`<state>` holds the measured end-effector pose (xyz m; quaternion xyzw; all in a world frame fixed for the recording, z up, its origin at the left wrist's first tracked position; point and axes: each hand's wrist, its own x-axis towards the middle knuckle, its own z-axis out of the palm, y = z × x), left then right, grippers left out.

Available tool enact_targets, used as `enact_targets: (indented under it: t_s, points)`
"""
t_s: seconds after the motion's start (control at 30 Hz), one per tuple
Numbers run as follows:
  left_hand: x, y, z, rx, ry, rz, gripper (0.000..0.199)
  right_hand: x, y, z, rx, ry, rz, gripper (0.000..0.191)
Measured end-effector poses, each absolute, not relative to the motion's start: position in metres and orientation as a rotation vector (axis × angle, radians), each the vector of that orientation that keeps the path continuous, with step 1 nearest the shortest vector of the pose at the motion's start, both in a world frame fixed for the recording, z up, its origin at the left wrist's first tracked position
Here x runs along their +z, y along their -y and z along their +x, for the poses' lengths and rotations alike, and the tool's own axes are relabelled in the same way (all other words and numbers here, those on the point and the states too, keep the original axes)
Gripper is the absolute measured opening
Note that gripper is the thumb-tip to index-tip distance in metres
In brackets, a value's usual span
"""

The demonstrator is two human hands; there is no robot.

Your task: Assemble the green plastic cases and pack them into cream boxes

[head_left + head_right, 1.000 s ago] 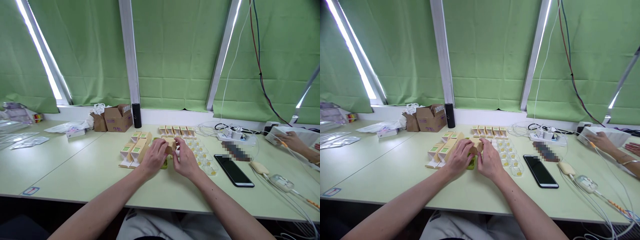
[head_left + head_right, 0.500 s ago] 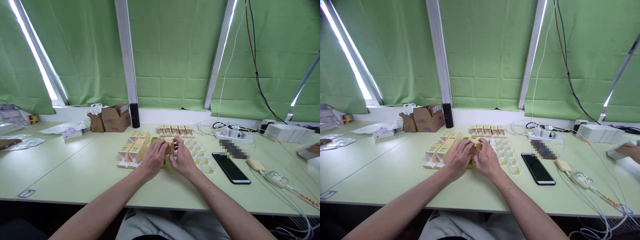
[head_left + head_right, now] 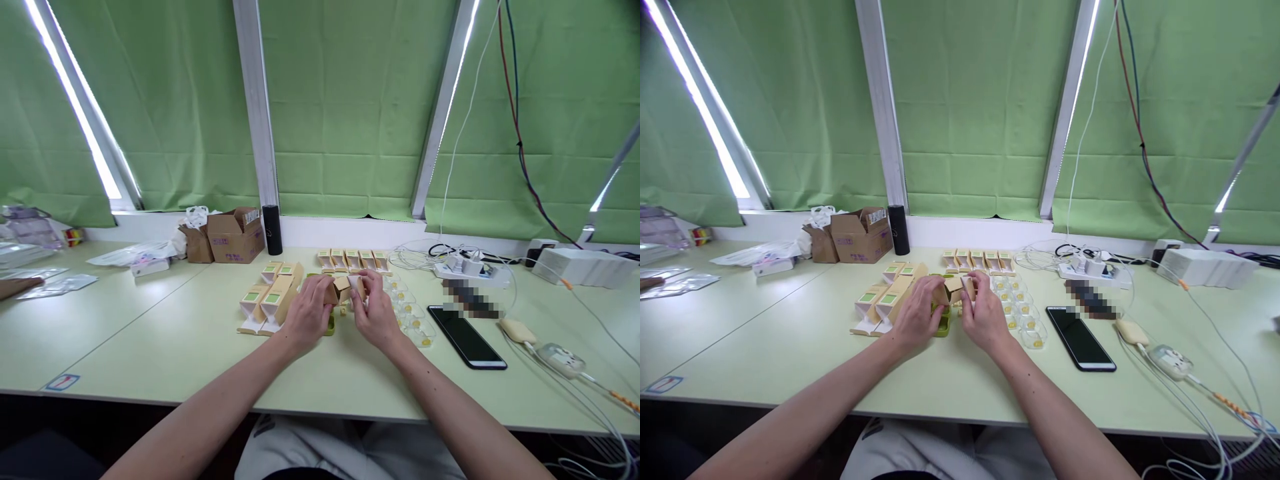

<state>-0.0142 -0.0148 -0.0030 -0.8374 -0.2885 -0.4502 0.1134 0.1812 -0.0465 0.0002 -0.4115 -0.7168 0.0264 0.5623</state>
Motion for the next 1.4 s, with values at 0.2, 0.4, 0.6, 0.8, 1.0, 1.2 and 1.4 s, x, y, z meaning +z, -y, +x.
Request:
enact_targets:
  t_s: [0.2,0.4,0.6,0.8,1.0,1.2,1.4]
  points:
    - [-0.002,0.014,-0.015,-1.384,0.816,-2.494,0.05,0.003,0.039,0.189,-0.199,1.558,-0.834,0.03]
    - [0.0,0.018,-0.014,-1.372,0.855,-2.498,0.041,0.008,0.035,0.201,-0.467,1.55,-0.797,0.028]
    - [0.0,0.019,-0.013,-1.378,0.869,-2.53,0.053,0.007,0.031,0.21,-0.633,1.695,-0.741,0.045]
    - [0.0,0.019,-0.013,-1.36,0.876,-2.518,0.07,0.004,0.029,0.21,-0.643,1.765,-0.743,0.045]
    - [-0.002,0.019,-0.013,-1.343,0.884,-2.512,0.078,0.005,0.031,0.209,-0.672,1.759,-0.67,0.043]
    - [-0.006,0.015,-0.015,-1.37,0.926,-2.517,0.076,0.003,0.033,0.204,-0.63,1.845,-0.583,0.05]
    - [-0.005,0.015,-0.016,-1.367,0.927,-2.482,0.073,0.004,0.038,0.195,-0.538,1.861,-0.669,0.047]
